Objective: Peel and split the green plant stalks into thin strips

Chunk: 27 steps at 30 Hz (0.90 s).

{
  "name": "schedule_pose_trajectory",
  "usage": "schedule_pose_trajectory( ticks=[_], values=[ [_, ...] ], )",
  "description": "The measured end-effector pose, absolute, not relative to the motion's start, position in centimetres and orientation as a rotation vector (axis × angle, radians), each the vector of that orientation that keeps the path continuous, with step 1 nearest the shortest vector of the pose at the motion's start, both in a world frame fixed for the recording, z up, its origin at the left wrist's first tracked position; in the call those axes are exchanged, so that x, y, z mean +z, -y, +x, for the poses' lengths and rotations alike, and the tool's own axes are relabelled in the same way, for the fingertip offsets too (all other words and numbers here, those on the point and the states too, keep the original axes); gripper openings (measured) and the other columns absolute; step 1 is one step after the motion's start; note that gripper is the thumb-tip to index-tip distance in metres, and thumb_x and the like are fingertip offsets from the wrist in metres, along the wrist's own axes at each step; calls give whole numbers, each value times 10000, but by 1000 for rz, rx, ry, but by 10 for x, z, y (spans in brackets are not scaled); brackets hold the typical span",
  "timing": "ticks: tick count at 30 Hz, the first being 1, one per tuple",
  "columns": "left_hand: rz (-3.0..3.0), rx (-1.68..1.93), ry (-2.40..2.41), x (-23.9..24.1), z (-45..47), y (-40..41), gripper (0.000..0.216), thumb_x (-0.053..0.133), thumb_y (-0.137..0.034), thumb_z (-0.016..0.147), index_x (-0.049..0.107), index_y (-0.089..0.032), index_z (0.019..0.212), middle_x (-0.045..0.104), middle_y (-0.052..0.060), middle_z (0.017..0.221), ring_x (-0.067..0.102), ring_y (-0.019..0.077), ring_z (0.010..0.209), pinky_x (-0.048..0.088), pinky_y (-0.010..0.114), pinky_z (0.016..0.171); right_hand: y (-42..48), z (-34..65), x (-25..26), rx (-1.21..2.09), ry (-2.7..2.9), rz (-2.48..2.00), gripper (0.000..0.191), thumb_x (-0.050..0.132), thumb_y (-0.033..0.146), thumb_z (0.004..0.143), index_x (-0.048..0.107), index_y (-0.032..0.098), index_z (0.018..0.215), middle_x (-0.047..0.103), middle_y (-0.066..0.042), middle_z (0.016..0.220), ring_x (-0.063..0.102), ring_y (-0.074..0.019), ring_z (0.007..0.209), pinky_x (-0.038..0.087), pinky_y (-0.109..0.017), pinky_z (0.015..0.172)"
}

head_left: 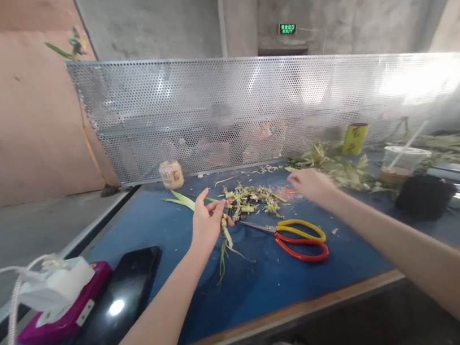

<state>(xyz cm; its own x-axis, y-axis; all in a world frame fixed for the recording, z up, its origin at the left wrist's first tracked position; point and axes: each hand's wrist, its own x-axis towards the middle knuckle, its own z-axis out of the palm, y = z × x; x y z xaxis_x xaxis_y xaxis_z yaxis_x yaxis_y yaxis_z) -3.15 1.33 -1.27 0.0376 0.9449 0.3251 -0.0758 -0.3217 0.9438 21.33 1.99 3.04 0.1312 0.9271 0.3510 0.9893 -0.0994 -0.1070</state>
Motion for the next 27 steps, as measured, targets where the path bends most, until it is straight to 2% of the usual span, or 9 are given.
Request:
schedule_pose_trajectory(
  ticks=[2,5,7,9,12,14,20,24,27],
  values=[
    [1411,1462,-967,-12,-32,-13,574,527,-248,745,238,-133,1229,645,53,801,497,62,354,383,213,409,-3,175,17,-180,2007,-1957,247,457,363,796,646,205,810,655,-41,752,590,-148,703,410,-226,627],
    [1374,1515,-952,-12,-34,-15,470,535,-229,730,306,-151,1133,629,12,734,489,60,356,390,212,413,21,126,5,162,2262,-1439,321,492,467,750,633,193,839,652,-47,753,582,-155,675,401,-237,602],
    [1358,1570,-940,-12,-36,-16,434,548,-232,719,330,-157,1086,619,2,715,494,62,373,395,210,419,28,105,0,277,2288,-1361,358,559,491,681,612,178,846,648,-49,754,579,-167,676,395,-245,590],
    [1354,1619,-942,-13,-38,-18,418,559,-244,712,346,-158,1061,616,4,715,502,65,394,403,210,429,26,93,-4,351,2267,-1337,301,594,441,654,596,172,790,638,-34,722,565,-157,637,380,-237,553],
    [1334,1641,-951,-13,-41,-18,425,565,-263,708,358,-165,1066,620,17,738,542,83,449,433,222,460,13,89,-8,422,2206,-1271,116,541,280,704,583,172,709,611,-8,653,535,-125,590,364,-221,535],
    [1290,1624,-962,-11,-42,-17,441,557,-278,718,357,-175,1098,625,33,774,587,109,511,455,234,486,3,93,-8,526,2182,-1169,103,509,226,716,576,164,667,600,-1,625,524,-112,570,374,-217,540],
    [1240,1541,-937,-3,-39,-11,511,557,-305,730,347,-183,1180,646,77,867,636,152,616,476,248,514,-10,109,-9,1103,2013,-863,179,492,284,750,583,153,668,606,7,617,550,-101,598,436,-229,626],
    [1249,1474,-769,-1,-34,-7,549,555,-260,735,328,-168,1227,664,77,858,640,169,755,498,309,691,-14,115,-11,1170,1893,-871,197,515,312,730,564,143,641,574,21,561,510,-79,515,428,-222,572],
    [1309,1445,-741,0,-31,-5,629,604,-225,697,314,-157,1251,665,80,897,618,171,868,469,321,794,-12,118,-10,1090,1849,-905,144,511,282,719,570,150,712,591,14,603,551,-95,558,444,-232,588]
  ],
)
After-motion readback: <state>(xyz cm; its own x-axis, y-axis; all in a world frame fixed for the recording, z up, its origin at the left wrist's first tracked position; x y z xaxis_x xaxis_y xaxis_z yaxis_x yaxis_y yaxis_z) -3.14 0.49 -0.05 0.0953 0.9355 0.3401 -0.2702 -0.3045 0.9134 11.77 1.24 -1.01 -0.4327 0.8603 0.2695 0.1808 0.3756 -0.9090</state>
